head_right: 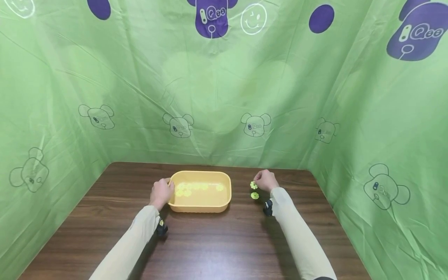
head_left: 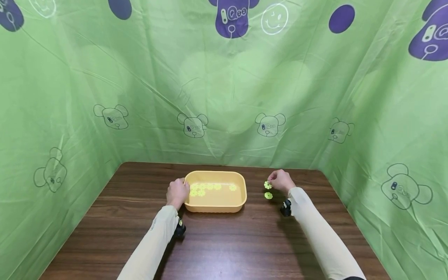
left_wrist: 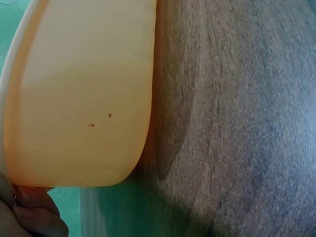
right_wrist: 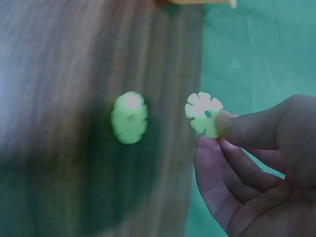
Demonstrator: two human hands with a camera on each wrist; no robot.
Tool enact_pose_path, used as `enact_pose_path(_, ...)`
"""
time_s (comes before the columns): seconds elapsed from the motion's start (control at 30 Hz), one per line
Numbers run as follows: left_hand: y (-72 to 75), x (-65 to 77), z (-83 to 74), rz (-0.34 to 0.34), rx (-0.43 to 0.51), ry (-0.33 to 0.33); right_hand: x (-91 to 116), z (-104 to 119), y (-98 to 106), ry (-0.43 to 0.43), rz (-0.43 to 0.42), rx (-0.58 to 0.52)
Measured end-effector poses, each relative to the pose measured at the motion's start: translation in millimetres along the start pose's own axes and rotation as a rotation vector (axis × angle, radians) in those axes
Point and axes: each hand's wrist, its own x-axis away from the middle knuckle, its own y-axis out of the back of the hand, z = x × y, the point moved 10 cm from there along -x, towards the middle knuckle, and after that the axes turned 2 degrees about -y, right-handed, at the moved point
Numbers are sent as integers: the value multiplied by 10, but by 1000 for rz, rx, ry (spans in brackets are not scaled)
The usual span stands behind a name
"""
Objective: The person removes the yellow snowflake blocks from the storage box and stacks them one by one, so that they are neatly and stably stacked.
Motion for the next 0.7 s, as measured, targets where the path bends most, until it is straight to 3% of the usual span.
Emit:
enact_pose_path(0.23, 1, 10, 4, 4, -8, 17, 48, -307, -161, -56, 57, -53)
enact_pose_path(0.43, -6, 10, 28, 3, -16, 30, 75, -391, -275, -61, 94, -113)
enact_pose_path(0.7, -11, 17, -3, 12, 1, 18, 97, -349, -284, -19, 44, -10)
